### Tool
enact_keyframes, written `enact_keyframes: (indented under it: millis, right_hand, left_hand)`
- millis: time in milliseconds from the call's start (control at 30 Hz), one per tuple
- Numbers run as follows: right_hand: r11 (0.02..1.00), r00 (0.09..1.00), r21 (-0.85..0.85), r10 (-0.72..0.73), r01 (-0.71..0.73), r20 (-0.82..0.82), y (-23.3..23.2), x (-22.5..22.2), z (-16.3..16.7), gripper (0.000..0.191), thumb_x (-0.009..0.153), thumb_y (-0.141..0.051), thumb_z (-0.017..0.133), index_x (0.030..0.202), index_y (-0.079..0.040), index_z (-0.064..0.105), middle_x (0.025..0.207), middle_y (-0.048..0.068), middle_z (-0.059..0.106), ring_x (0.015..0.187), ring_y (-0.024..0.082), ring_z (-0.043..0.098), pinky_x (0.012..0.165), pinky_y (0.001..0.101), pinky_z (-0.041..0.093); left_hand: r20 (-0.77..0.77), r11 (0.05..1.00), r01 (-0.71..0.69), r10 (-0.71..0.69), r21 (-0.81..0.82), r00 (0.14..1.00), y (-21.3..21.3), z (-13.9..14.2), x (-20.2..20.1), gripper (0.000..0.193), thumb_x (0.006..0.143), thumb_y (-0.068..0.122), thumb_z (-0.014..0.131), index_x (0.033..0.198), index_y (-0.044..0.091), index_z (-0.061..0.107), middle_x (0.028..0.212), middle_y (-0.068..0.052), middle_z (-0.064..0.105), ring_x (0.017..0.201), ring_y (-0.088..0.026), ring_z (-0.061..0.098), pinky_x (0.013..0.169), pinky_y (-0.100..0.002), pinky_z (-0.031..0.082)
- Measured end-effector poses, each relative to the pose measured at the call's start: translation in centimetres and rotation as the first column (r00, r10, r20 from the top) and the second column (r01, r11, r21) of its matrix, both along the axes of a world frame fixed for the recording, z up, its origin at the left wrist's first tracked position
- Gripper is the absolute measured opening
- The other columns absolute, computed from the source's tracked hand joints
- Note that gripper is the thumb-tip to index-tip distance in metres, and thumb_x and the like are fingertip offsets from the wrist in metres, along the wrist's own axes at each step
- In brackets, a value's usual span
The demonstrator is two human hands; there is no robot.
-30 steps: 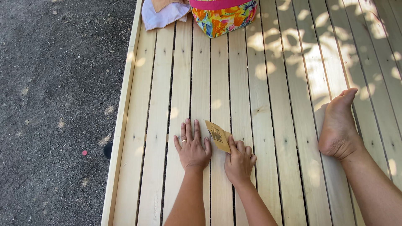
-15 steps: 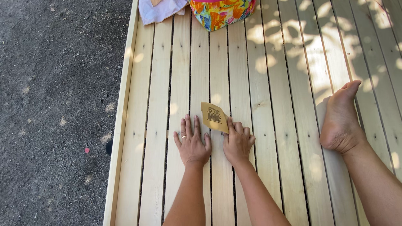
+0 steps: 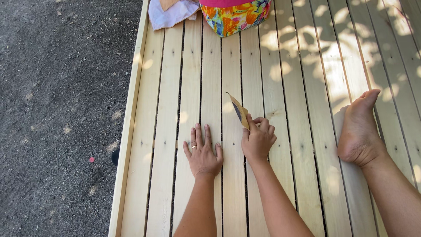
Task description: The person sits on the ground beside a slatted wooden furniture panel and sands its surface by hand, rubbing sheets of sandpaper back and forth across the slats. They switch between a dark sheet and a brown sheet of sandpaper and work over different areas of the panel.
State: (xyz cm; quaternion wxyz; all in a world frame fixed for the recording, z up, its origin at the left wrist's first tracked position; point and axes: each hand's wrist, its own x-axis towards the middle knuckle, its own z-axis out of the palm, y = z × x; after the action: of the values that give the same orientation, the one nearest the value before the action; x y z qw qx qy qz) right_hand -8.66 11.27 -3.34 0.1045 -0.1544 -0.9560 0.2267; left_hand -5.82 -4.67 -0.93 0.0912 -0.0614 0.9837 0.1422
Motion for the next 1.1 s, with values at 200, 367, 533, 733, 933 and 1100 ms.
enact_keyframes:
  millis: [200,367,533,733,933,1100]
  right_hand:
    - [0.96,0.989,0.24,0.145,-0.145,0.015,-1.2,0.1,0.1,0.051,0.086,-0.009,0.065,0.137,-0.016,0.067,0.141,-0.002,0.051,0.142,0.026,0.038,0.119,0.0653,0.014]
    - [0.976,0.991,0.172,0.132,-0.132,0.014,-1.6,0.3,0.1,0.051,0.085,-0.015,0.067,0.137,-0.016,0.066,0.13,0.001,0.053,0.127,0.027,0.044,0.109,0.0593,0.027]
    - [0.972,0.973,0.205,0.068,-0.114,0.218,-1.7,-3.7,0.3,0.047,0.085,-0.019,0.07,0.132,-0.016,0.068,0.117,0.004,0.063,0.114,0.026,0.052,0.098,0.0495,0.035]
    - [0.995,0.995,0.034,0.099,-0.098,-0.033,-0.4,-4.6,-0.6,0.024,0.083,-0.013,0.072,0.106,-0.009,0.076,0.096,0.009,0.071,0.094,0.032,0.066,0.082,0.0495,0.047]
    - [0.98,0.94,-0.194,-0.028,-0.04,-0.339,2.0,-3.7,-1.8,0.006,0.082,-0.006,0.074,0.087,-0.001,0.072,0.088,0.014,0.069,0.08,0.038,0.068,0.071,0.0463,0.052]
    - [0.983,0.962,-0.18,-0.01,-0.041,-0.275,1.6,-3.6,-1.9,0.008,0.08,-0.007,0.075,0.081,-0.001,0.07,0.085,0.014,0.066,0.077,0.036,0.066,0.07,0.0461,0.052]
  left_hand:
    - [0.07,0.999,0.002,0.001,-0.042,0.998,0.0,0.1,-0.2,0.072,0.094,0.044,0.04,0.16,0.023,0.02,0.173,-0.002,0.004,0.159,-0.019,0.004,0.123,-0.054,0.003]
    - [0.022,1.0,0.0,0.0,-0.003,1.0,0.0,0.1,-0.1,0.072,0.094,0.044,0.038,0.161,0.024,0.019,0.171,-0.002,0.005,0.157,-0.02,0.005,0.122,-0.055,0.003]
    - [-0.006,1.0,-0.004,0.004,0.014,1.0,0.0,-0.4,-0.1,0.075,0.093,0.043,0.037,0.162,0.024,0.017,0.171,-0.002,0.006,0.156,-0.019,0.006,0.122,-0.055,0.003]
    - [-0.026,1.0,0.004,-0.004,0.014,1.0,0.0,-0.6,0.1,0.074,0.094,0.043,0.037,0.163,0.024,0.016,0.17,-0.003,0.007,0.156,-0.02,0.007,0.122,-0.055,0.003]
    - [-0.045,1.0,-0.002,0.003,0.017,0.999,0.0,-0.8,0.1,0.074,0.094,0.042,0.038,0.162,0.024,0.016,0.171,-0.003,0.008,0.156,-0.021,0.008,0.122,-0.055,0.003]
    - [-0.038,1.0,-0.005,0.006,0.024,0.999,0.0,-0.8,0.1,0.074,0.094,0.042,0.038,0.162,0.025,0.017,0.171,-0.003,0.009,0.156,-0.02,0.008,0.121,-0.056,0.004]
